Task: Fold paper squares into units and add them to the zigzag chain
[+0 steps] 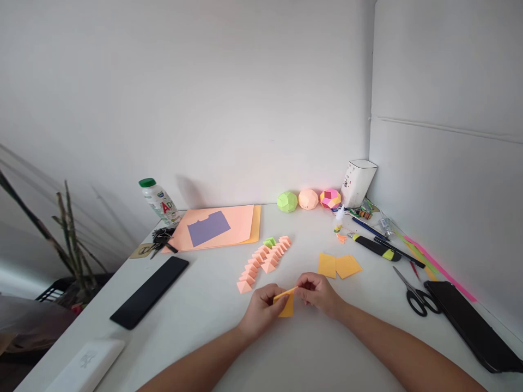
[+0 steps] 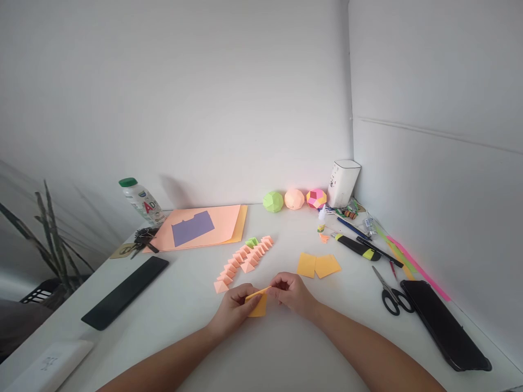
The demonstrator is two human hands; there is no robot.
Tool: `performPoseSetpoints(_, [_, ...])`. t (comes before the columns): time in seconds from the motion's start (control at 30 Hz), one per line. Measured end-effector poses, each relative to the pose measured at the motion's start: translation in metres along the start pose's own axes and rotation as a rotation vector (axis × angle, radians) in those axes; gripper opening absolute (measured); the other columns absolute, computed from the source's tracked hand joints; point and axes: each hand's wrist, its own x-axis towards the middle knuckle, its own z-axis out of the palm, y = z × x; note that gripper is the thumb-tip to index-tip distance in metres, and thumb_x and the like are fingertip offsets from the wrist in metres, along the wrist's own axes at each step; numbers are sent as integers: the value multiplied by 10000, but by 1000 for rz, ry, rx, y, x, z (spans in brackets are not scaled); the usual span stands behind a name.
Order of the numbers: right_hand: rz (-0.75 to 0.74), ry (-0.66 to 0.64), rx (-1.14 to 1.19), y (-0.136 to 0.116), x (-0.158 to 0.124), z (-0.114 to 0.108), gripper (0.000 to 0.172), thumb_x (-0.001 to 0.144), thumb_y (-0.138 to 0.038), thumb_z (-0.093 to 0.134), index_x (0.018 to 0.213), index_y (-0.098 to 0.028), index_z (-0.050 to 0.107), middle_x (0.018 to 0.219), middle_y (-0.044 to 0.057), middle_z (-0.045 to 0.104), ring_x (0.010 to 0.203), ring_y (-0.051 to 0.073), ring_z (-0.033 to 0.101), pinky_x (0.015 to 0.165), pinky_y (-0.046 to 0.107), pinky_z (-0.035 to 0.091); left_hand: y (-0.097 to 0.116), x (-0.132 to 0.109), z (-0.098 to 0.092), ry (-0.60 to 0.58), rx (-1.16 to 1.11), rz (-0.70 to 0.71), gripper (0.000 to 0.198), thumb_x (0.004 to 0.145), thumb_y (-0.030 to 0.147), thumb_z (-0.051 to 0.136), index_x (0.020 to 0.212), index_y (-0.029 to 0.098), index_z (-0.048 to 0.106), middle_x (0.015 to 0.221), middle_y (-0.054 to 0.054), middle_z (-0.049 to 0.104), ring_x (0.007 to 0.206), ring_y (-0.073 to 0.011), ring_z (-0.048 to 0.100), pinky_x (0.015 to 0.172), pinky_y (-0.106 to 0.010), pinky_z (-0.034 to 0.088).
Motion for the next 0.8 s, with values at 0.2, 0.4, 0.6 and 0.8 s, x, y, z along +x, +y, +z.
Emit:
performPoseSetpoints(0.2, [-8, -6, -9, 0, -1, 1, 236, 711, -365, 697, 687, -161, 581, 584, -46, 496, 491, 85, 452, 470, 213, 372, 0, 0, -1, -1, -5, -9, 285, 761, 401, 600, 668, 132, 616, 646, 4, 492, 579, -105, 462, 516, -207, 366])
performPoseSetpoints(0.4, [-19, -18, -16, 0, 0, 0, 236, 723, -370, 682, 683, -161, 581, 580, -44, 492, 485, 85, 445, 455, 208, 339, 2, 0, 0, -5, -10, -19, 303, 751, 420, 603, 662, 131, 611, 638, 8, 482, 574, -105, 457, 514, -207, 362])
performPoseSetpoints(0.6, [-47, -53, -18, -6, -2, 0, 229, 788, -377, 607, 706, -164, 581, 594, -39, 478, 495, 86, 433, 474, 213, 341, -2, 1, 0, -10, -83, -49, 302, 736, 429, 621, 668, 135, 603, 622, 19, 480, 560, -101, 453, 507, -205, 355])
performPoseSetpoints(0.8, [-22, -62, 1, -8, -5, 2, 261, 835, -405, 525, 728, -168, 536, 621, -27, 492, 505, 87, 433, 496, 217, 371, -2, 2, -1, -5, -112, -68, 304, 729, 436, 628, 658, 141, 598, 624, 18, 496, 565, -108, 468, 513, -209, 373])
